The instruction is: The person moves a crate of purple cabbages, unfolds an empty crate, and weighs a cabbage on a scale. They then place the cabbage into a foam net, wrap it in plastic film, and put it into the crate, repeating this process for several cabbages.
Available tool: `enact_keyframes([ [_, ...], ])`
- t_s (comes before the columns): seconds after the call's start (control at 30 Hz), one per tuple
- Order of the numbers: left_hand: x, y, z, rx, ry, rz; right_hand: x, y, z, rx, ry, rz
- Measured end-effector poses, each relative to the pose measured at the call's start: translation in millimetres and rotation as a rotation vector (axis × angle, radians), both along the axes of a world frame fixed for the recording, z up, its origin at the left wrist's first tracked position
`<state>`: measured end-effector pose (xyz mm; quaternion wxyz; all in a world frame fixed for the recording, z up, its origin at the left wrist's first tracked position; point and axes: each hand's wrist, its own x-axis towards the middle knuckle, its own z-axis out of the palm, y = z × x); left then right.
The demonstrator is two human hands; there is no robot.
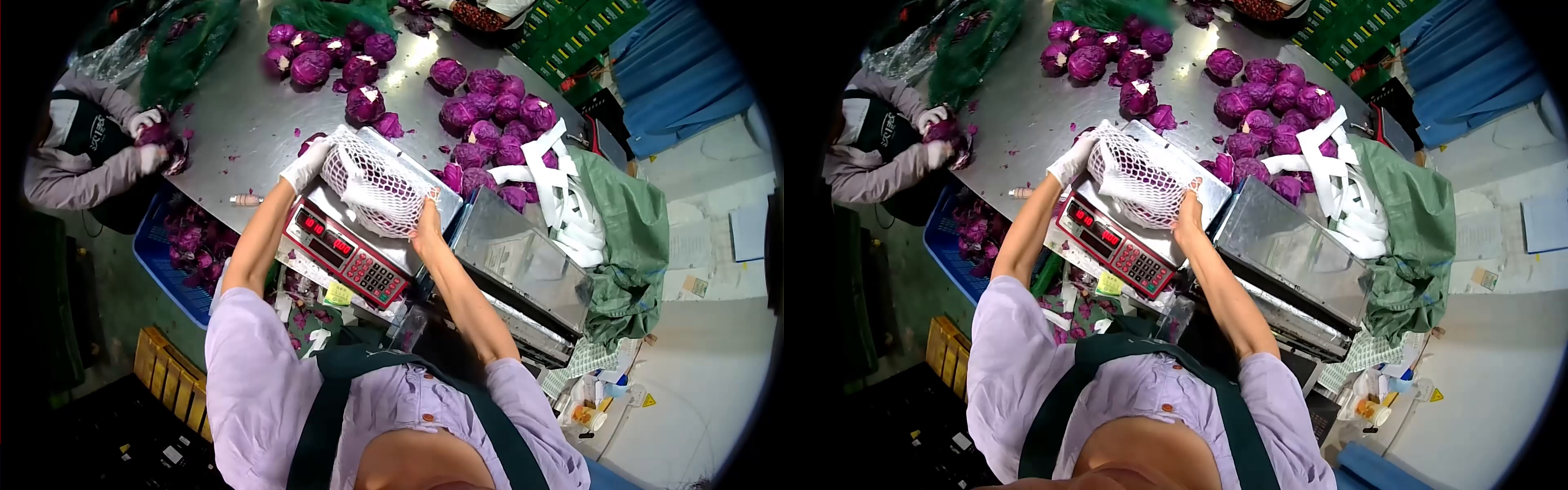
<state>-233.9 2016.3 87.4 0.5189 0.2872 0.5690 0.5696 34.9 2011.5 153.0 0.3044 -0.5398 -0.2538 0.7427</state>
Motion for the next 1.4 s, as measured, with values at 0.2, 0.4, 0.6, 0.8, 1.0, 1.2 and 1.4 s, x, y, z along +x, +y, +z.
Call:
enact_keyframes([
  [0.2, 16, -26, 38, 0.086, -0.558, 0.063, 13, 31, -6, 0.048, 0.238, 0.060],
  [0.4, 20, -40, 58, 0.367, 0.008, -0.048, 29, 87, -5, 0.295, 0.368, 0.366],
  [0.6, 21, -39, 81, 0.508, 0.247, -0.519, 26, 124, 43, 0.581, 0.097, 0.888],
  [0.8, 53, -41, 108, 0.454, 0.557, -0.912, 25, 125, 65, 1.015, -0.163, 1.314],
  [1.0, 46, -25, 109, 0.379, 0.370, -0.932, 8, 125, 60, 1.173, -0.539, 1.076],
  [1.2, 50, -57, 114, 0.365, 0.572, -0.393, 5, 124, 20, 0.644, -0.485, 0.904],
  [1.4, 94, -113, 68, 0.037, 0.319, -0.144, 23, 79, 28, 0.799, -0.485, 0.780],
])
